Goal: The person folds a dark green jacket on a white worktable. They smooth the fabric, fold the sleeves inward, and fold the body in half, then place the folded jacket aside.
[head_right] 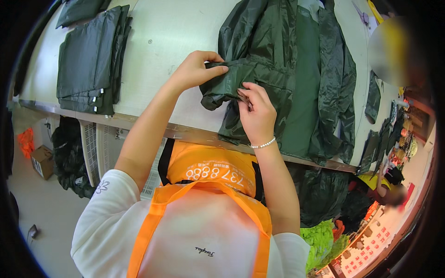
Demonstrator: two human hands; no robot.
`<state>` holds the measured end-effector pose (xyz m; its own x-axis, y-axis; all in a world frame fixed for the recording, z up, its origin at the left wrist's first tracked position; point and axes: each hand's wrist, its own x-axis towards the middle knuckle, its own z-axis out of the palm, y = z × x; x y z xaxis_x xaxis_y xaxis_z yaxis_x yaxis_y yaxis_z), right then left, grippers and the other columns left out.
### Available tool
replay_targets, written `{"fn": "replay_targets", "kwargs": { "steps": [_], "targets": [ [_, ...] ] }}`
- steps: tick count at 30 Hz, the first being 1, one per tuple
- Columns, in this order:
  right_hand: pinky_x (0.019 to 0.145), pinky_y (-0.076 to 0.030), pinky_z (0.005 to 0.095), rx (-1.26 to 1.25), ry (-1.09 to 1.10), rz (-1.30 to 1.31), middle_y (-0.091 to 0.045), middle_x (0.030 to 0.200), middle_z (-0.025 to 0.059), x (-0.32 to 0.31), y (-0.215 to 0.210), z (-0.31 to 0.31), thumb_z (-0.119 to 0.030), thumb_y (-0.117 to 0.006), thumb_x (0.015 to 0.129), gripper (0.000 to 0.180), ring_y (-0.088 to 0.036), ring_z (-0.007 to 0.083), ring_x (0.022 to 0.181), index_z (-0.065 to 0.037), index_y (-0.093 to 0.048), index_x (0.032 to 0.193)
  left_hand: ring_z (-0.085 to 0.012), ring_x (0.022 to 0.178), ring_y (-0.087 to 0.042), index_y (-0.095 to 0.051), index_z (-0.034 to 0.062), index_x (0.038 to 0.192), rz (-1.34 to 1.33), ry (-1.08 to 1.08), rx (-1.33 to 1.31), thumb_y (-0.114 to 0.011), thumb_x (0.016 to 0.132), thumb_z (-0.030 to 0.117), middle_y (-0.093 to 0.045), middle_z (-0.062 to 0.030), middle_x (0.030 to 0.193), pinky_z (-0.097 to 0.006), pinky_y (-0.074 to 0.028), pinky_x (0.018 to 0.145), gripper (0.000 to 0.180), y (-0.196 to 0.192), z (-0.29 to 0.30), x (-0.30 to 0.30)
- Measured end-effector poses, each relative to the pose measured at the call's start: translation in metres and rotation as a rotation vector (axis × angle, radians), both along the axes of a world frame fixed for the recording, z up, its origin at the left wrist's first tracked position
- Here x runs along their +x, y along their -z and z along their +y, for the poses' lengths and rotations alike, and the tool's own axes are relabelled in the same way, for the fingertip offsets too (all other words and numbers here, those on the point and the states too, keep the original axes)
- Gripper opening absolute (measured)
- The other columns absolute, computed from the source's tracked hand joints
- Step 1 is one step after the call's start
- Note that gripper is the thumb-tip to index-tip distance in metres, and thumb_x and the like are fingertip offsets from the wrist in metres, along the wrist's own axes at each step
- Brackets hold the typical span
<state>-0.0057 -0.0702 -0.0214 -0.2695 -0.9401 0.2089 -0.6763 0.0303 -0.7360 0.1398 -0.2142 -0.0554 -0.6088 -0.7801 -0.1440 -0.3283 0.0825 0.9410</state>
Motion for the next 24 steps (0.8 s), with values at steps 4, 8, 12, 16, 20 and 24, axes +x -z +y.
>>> {"fn": "replay_targets", "kwargs": {
  "steps": [4,8,12,16,20,24],
  "targets": [
    [0.051,-0.036,0.0156,0.315,-0.208,-0.308,-0.064,0.11,0.005,-0.018,-0.027,0.006,0.002,-0.068,0.077,0.022,-0.053,0.0007,0.067,0.0,-0.067,0.099,-0.0084,0.077,-0.058,-0.059,0.0035,0.086,0.374,-0.059,0.459,-0.06,0.083,0.009,-0.068,-0.0076,0.087,-0.022,-0.046,0.072,0.007,0.005,-0.007,-0.003],
    [0.051,-0.034,0.0186,0.199,0.022,-0.254,-0.064,0.092,-0.0014,-0.036,-0.036,-0.032,-0.003,-0.072,0.077,0.023,-0.038,0.0025,0.056,-0.002,-0.068,0.1,-0.0117,0.078,-0.062,-0.048,0.0048,0.084,0.546,-0.127,0.533,-0.054,0.082,0.0,-0.069,-0.0165,0.095,-0.024,-0.049,0.07,0.008,-0.008,-0.004,-0.002],
    [0.053,-0.044,0.0214,-0.014,-0.195,-0.12,-0.063,0.087,-0.0004,-0.018,-0.028,-0.057,-0.004,-0.071,0.076,0.019,-0.056,0.0074,0.058,-0.003,-0.067,0.095,-0.0134,0.078,-0.063,-0.051,0.0037,0.089,0.522,-0.136,0.509,-0.054,0.083,0.0,-0.069,-0.014,0.089,-0.024,-0.051,0.066,0.008,-0.011,0.0,-0.006],
    [0.056,-0.051,0.0258,-0.124,-0.257,0.269,-0.063,0.092,0.0032,-0.021,-0.013,-0.057,0.0,-0.068,0.073,0.021,-0.063,0.018,0.064,-0.007,-0.067,0.093,-0.015,0.076,-0.064,-0.054,0.0033,0.096,0.537,-0.209,0.66,-0.055,0.083,0.0,-0.067,-0.0117,0.086,-0.026,-0.053,0.064,0.014,-0.013,0.003,-0.005],
    [0.057,-0.052,0.0281,-0.19,-0.274,0.293,-0.063,0.091,0.0023,-0.022,-0.008,-0.059,0.005,-0.064,0.072,0.026,-0.063,0.0189,0.064,-0.008,-0.064,0.094,-0.0157,0.074,-0.063,-0.056,0.0031,0.098,0.555,-0.277,0.83,-0.057,0.083,0.0,-0.066,-0.011,0.089,-0.027,-0.054,0.065,0.015,-0.019,0.003,-0.004],
    [0.057,-0.051,0.0278,-0.183,-0.264,0.266,-0.064,0.088,0.0045,-0.024,-0.009,-0.065,0.004,-0.063,0.073,0.02,-0.063,0.0209,0.064,-0.007,-0.062,0.09,-0.0148,0.074,-0.063,-0.059,0.0028,0.098,0.511,-0.28,0.84,-0.057,0.083,0.001,-0.065,-0.0094,0.089,-0.026,-0.054,0.066,0.014,-0.009,0.003,-0.008]
  ]
}}
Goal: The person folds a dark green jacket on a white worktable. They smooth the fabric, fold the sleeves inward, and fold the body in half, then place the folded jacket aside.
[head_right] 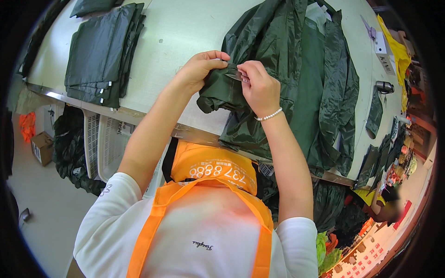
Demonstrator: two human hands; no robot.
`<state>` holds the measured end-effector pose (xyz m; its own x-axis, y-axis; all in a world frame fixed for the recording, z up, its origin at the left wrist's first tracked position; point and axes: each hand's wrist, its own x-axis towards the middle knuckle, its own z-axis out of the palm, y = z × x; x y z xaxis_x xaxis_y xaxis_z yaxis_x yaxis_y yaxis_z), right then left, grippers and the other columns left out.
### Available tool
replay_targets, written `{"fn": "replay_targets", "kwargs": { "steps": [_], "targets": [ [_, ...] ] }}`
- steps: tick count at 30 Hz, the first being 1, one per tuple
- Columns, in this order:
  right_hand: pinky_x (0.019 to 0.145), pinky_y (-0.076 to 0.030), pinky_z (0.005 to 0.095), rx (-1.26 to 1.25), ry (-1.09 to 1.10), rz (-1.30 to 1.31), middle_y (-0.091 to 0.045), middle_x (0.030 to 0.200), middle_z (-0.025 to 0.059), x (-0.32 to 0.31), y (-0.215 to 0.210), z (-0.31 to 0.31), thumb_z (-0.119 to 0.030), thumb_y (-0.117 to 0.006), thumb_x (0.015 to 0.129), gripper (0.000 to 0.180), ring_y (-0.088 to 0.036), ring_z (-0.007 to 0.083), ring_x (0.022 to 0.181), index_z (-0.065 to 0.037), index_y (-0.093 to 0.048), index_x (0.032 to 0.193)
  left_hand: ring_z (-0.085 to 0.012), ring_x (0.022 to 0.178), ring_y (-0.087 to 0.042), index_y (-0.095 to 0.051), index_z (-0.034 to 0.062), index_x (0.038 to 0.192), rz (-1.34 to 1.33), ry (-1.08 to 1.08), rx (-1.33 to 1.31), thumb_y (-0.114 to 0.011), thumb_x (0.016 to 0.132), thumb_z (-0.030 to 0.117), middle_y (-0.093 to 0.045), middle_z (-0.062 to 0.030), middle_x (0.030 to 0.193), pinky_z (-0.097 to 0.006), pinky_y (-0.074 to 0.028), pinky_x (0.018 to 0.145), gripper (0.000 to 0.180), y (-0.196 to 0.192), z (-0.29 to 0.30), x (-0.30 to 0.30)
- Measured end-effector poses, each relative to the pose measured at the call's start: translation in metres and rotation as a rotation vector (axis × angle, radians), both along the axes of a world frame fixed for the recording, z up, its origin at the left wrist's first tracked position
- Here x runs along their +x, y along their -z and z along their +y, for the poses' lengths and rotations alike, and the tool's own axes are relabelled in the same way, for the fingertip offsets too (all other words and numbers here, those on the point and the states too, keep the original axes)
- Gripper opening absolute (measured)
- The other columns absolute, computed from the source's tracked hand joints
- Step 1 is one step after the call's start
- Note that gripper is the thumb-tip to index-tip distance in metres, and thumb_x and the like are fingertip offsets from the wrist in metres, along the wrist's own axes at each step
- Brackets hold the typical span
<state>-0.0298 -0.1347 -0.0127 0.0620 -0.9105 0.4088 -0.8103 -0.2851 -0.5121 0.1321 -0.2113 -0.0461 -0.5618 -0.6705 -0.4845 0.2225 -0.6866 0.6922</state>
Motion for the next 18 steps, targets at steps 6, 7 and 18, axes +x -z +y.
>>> {"fn": "replay_targets", "kwargs": {
  "steps": [6,7,18],
  "targets": [
    [0.057,-0.048,0.0313,0.271,0.071,-0.235,-0.064,0.076,0.011,-0.004,-0.006,-0.003,-0.008,-0.062,0.084,0.007,-0.064,0.0257,0.066,-0.005,-0.059,0.089,-0.0099,0.073,-0.061,-0.067,-0.0009,0.093,-0.199,0.097,-0.314,-0.06,0.082,0.004,-0.066,-0.0063,0.085,-0.023,-0.05,0.068,0.014,-0.008,0.007,-0.002],
    [0.058,-0.048,0.0321,0.281,0.068,-0.234,-0.064,0.075,0.0115,-0.007,-0.004,-0.004,-0.011,-0.061,0.086,0.008,-0.064,0.0263,0.066,-0.005,-0.058,0.089,-0.0092,0.073,-0.06,-0.068,-0.0015,0.091,-0.257,0.117,-0.379,-0.062,0.081,0.006,-0.067,-0.0059,0.084,-0.023,-0.049,0.068,0.014,-0.011,0.009,-0.003],
    [0.064,-0.048,0.0339,0.39,0.185,-0.269,-0.064,0.081,0.0114,-0.002,-0.021,0.002,-0.023,-0.059,0.089,0.019,-0.063,0.0261,0.072,-0.005,-0.055,0.094,-0.0092,0.076,-0.06,-0.068,-0.001,0.086,-0.278,-0.031,-0.513,-0.069,0.079,0.012,-0.067,-0.0034,0.082,-0.022,-0.047,0.072,0.014,-0.003,0.013,-0.004]
  ]
}}
